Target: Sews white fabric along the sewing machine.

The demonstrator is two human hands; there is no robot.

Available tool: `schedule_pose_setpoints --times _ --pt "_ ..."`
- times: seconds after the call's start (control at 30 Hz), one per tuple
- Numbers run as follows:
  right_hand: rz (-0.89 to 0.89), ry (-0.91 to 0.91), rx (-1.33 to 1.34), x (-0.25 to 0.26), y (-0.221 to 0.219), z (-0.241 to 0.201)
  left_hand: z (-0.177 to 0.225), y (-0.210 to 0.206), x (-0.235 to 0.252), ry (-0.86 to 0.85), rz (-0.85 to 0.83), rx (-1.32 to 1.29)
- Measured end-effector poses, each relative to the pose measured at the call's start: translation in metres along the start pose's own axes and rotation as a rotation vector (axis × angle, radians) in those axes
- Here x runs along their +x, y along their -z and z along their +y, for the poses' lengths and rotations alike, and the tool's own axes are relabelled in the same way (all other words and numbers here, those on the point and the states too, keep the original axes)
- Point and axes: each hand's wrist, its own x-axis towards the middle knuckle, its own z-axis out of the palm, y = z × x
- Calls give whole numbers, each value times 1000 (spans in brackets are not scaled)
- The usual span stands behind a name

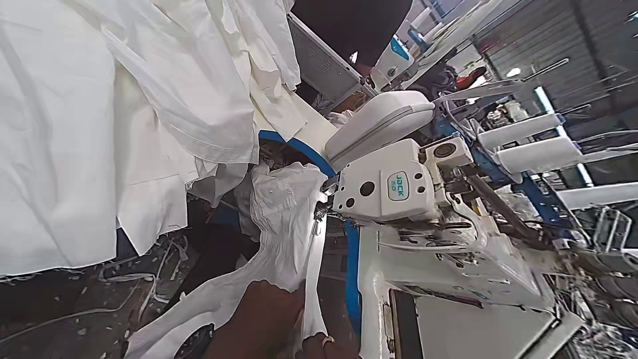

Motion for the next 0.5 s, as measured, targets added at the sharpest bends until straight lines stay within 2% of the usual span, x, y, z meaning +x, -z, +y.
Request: schedule_pose_setpoints --times 0.17,0.33,0.5 --pt "42 -52 -41 5 -3 -3 -1 9 -1 51 -89 -123" --pt "115 -118 -118 22 -2 -8 2 18 6 96 -137 -137" --pt "318 -106 -123 49 -21 8 -20 2 22 155 -134 -415"
